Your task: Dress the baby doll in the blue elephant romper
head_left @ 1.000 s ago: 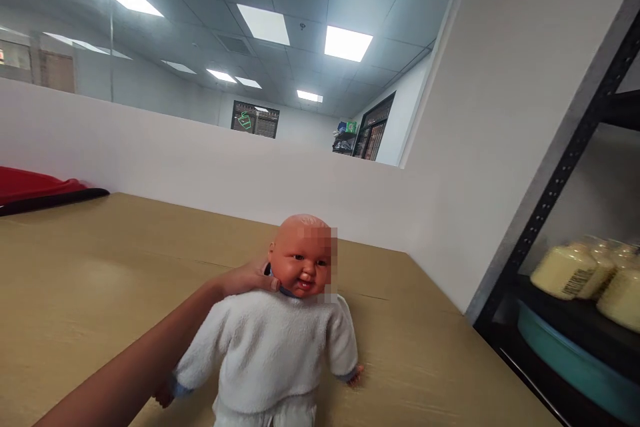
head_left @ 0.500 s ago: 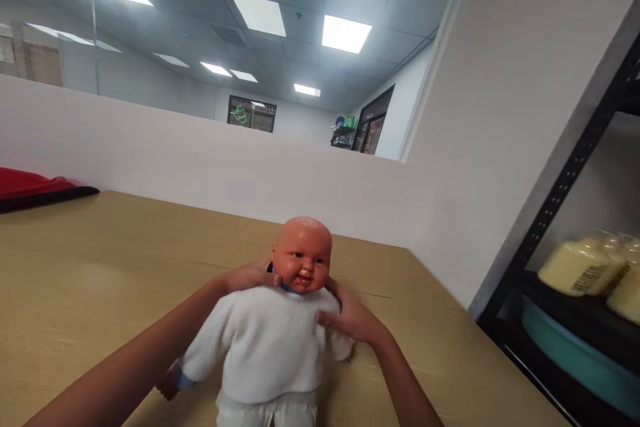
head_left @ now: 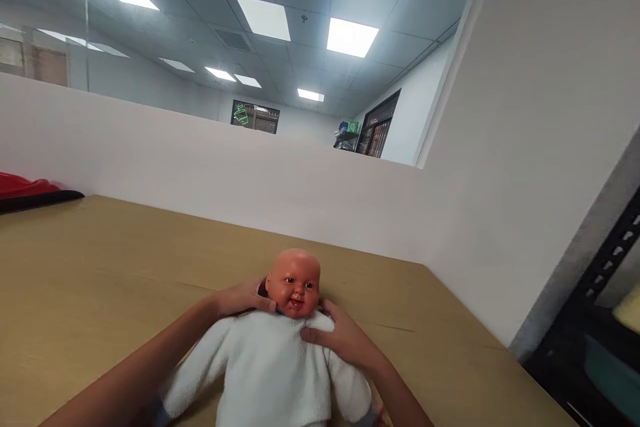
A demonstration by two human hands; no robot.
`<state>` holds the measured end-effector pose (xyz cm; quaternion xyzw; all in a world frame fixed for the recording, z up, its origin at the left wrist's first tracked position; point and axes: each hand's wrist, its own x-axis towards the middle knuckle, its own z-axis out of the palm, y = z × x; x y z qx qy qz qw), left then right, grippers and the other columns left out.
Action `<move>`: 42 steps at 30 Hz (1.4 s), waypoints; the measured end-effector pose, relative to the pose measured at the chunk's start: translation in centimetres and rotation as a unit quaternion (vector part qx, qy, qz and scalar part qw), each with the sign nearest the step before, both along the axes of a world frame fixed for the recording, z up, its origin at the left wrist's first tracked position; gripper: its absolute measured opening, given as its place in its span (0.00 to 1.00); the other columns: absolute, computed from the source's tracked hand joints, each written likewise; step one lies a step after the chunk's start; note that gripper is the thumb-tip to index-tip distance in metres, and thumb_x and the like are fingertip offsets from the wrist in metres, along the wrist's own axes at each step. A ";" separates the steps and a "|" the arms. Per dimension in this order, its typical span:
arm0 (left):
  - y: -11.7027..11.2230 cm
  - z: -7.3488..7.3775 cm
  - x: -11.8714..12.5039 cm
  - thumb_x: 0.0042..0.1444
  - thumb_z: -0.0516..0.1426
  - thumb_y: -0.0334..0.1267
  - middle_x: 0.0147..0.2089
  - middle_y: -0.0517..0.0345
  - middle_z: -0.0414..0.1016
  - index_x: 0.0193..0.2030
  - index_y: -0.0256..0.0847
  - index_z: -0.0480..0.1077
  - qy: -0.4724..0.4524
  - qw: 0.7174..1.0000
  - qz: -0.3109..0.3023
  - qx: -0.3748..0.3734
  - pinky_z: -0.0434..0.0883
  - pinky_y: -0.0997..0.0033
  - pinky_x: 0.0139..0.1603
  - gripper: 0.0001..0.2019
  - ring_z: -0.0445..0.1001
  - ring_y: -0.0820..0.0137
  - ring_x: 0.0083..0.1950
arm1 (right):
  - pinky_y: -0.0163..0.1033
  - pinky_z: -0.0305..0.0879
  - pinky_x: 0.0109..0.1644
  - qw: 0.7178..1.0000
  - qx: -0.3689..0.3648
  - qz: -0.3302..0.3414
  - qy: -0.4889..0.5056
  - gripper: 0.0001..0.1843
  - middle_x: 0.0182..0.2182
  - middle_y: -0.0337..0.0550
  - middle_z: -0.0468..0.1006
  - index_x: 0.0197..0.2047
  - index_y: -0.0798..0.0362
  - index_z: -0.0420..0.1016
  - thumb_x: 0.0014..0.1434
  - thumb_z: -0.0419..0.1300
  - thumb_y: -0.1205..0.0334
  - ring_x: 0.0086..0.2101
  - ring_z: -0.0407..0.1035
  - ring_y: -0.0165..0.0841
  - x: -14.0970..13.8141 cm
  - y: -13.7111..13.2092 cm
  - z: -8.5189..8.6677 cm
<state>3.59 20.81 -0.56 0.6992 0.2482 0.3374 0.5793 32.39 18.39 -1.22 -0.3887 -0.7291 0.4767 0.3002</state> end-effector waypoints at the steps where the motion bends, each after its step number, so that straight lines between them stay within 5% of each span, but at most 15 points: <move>1: 0.8 -0.4 -0.2 0.42 0.75 0.67 0.68 0.49 0.76 0.62 0.45 0.75 0.006 1.000 0.013 0.000 0.64 0.46 0.75 0.45 0.68 0.43 0.72 | 0.62 0.62 0.72 1.000 -0.001 -0.007 0.000 0.40 0.62 0.53 0.80 0.61 0.50 0.77 0.50 0.79 0.41 0.64 0.69 0.56 -0.2 0.8 -0.2; 5: 3.5 -1.9 -0.9 0.55 0.70 0.64 0.71 0.55 0.74 0.66 0.46 0.74 0.042 0.996 0.071 -0.019 0.59 0.52 0.77 0.37 0.63 0.45 0.75 | 0.64 0.63 0.70 0.998 0.014 -0.054 -0.015 0.38 0.58 0.54 0.82 0.57 0.51 0.81 0.49 0.78 0.38 0.60 0.73 0.58 -0.6 3.8 -0.5; 8: 4.9 -2.6 -1.2 0.64 0.65 0.61 0.71 0.50 0.74 0.67 0.41 0.73 0.071 0.992 0.091 -0.047 0.63 0.51 0.76 0.33 0.65 0.44 0.74 | 0.64 0.64 0.69 0.996 0.020 -0.071 -0.054 0.38 0.56 0.54 0.83 0.55 0.52 0.81 0.49 0.77 0.37 0.58 0.74 0.58 -0.7 5.4 -0.7; 20: 6.5 -2.7 -0.5 0.60 0.65 0.65 0.68 0.51 0.77 0.66 0.38 0.73 0.064 0.992 0.064 -0.084 0.68 0.57 0.72 0.37 0.69 0.45 0.72 | 0.63 0.61 0.73 0.998 -0.010 -0.054 -0.041 0.42 0.62 0.54 0.79 0.62 0.51 0.76 0.50 0.77 0.37 0.64 0.70 0.56 -0.6 7.3 -1.7; 27: 7.1 -2.9 -0.7 0.59 0.64 0.70 0.79 0.36 0.59 0.77 0.37 0.52 0.136 0.976 0.143 -0.088 0.63 0.53 0.75 0.52 0.57 0.46 0.79 | 0.65 0.55 0.76 0.992 -0.064 -0.107 -0.036 0.53 0.69 0.55 0.72 0.70 0.52 0.69 0.47 0.79 0.39 0.69 0.63 0.57 -0.3 7.5 -2.2; 35: 6.6 -1.6 -0.3 0.58 0.60 0.74 0.73 0.47 0.70 0.73 0.43 0.63 0.195 0.967 0.152 -0.064 0.73 0.60 0.66 0.46 0.71 0.48 0.71 | 0.60 0.49 0.79 0.993 -0.057 -0.098 0.043 0.48 0.69 0.50 0.73 0.67 0.47 0.75 0.46 0.81 0.43 0.72 0.58 0.57 0.2 7.9 -2.8; 42: 7.4 -3.0 0.1 0.57 0.56 0.77 0.76 0.45 0.66 0.70 0.44 0.68 0.244 0.952 0.185 -0.018 0.61 0.53 0.76 0.46 0.64 0.47 0.75 | 0.59 0.51 0.79 0.991 -0.076 -0.101 0.046 0.47 0.68 0.50 0.74 0.66 0.48 0.77 0.46 0.80 0.41 0.72 0.60 0.55 0.1 7.6 -3.1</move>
